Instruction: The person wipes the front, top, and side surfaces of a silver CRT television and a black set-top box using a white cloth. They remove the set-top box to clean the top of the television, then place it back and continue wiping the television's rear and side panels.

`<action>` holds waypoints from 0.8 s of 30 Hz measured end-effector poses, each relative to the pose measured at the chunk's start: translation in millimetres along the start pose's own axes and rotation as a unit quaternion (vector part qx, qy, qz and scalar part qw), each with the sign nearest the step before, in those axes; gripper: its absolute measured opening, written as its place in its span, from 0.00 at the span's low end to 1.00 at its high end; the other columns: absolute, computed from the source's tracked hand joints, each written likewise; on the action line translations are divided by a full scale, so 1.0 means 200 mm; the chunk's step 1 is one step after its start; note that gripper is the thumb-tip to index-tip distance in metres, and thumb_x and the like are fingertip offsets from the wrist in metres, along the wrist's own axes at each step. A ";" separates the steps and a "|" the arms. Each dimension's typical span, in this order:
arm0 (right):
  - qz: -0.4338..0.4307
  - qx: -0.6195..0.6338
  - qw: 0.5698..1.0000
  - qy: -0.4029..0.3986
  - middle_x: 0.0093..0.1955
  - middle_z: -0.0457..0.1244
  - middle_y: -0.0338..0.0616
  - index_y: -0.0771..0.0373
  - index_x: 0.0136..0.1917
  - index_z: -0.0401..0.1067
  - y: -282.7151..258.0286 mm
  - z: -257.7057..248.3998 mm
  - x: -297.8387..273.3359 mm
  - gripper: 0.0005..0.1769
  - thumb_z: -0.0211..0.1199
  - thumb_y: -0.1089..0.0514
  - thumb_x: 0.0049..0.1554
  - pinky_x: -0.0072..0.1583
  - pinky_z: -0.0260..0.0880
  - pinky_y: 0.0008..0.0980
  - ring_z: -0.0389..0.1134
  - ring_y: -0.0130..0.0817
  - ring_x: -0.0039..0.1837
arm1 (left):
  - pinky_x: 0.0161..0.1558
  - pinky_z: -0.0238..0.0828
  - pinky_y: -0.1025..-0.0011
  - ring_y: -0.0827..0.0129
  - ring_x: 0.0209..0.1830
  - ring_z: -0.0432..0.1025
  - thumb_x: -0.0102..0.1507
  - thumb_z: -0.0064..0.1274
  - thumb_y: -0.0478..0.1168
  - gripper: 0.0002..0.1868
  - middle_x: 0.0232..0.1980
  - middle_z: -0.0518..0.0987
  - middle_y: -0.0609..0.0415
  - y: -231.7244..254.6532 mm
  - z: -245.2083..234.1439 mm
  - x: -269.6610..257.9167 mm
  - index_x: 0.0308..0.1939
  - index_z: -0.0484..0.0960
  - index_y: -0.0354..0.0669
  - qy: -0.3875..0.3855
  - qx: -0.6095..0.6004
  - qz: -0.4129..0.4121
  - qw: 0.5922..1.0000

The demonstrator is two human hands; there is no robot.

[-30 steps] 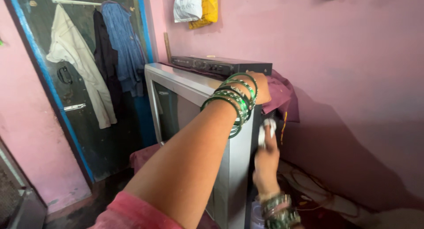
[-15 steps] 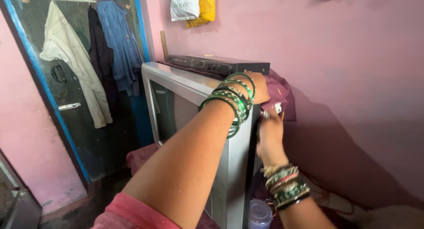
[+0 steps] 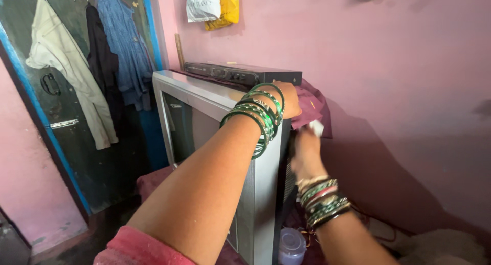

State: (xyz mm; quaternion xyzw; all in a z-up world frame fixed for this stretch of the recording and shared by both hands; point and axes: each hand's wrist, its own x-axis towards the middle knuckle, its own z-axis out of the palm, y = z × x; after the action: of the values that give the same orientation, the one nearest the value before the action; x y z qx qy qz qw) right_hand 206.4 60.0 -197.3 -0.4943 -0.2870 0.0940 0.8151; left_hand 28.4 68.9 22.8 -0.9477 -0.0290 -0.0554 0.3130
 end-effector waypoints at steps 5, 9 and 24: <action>-0.108 0.026 0.994 0.019 0.63 0.66 0.34 0.57 0.70 0.66 -0.18 0.15 -0.48 0.33 0.41 0.73 0.55 0.60 0.65 0.23 0.67 0.23 0.60 | 0.62 0.73 0.57 0.48 0.59 0.76 0.61 0.47 0.47 0.21 0.58 0.80 0.37 0.02 -0.03 -0.07 0.52 0.84 0.43 0.022 -0.269 -0.178 0.946; 0.103 0.091 0.981 0.136 0.54 0.68 0.40 0.59 0.71 0.71 0.09 0.06 -0.95 0.21 0.48 0.62 0.67 0.47 0.63 0.27 0.63 0.27 0.47 | 0.63 0.70 0.55 0.45 0.60 0.75 0.62 0.46 0.45 0.20 0.58 0.79 0.33 0.03 -0.05 -0.05 0.52 0.86 0.39 0.010 -0.177 -0.141 0.974; 0.034 -0.058 0.994 0.084 0.38 0.63 0.44 0.63 0.52 0.67 -0.17 -0.09 -0.36 0.07 0.61 0.66 0.60 0.33 0.59 0.33 0.61 0.31 0.33 | 0.62 0.71 0.55 0.46 0.60 0.75 0.66 0.43 0.53 0.24 0.59 0.79 0.39 0.03 -0.09 -0.10 0.54 0.84 0.41 -0.004 -0.175 -0.132 0.976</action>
State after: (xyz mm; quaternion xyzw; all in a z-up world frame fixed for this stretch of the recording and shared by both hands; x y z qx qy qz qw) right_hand 152.5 -1.0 -201.3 -0.5565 -0.2058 0.0626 0.8025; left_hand 7.7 52.1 31.4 -0.9758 -0.1451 -0.0966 0.1319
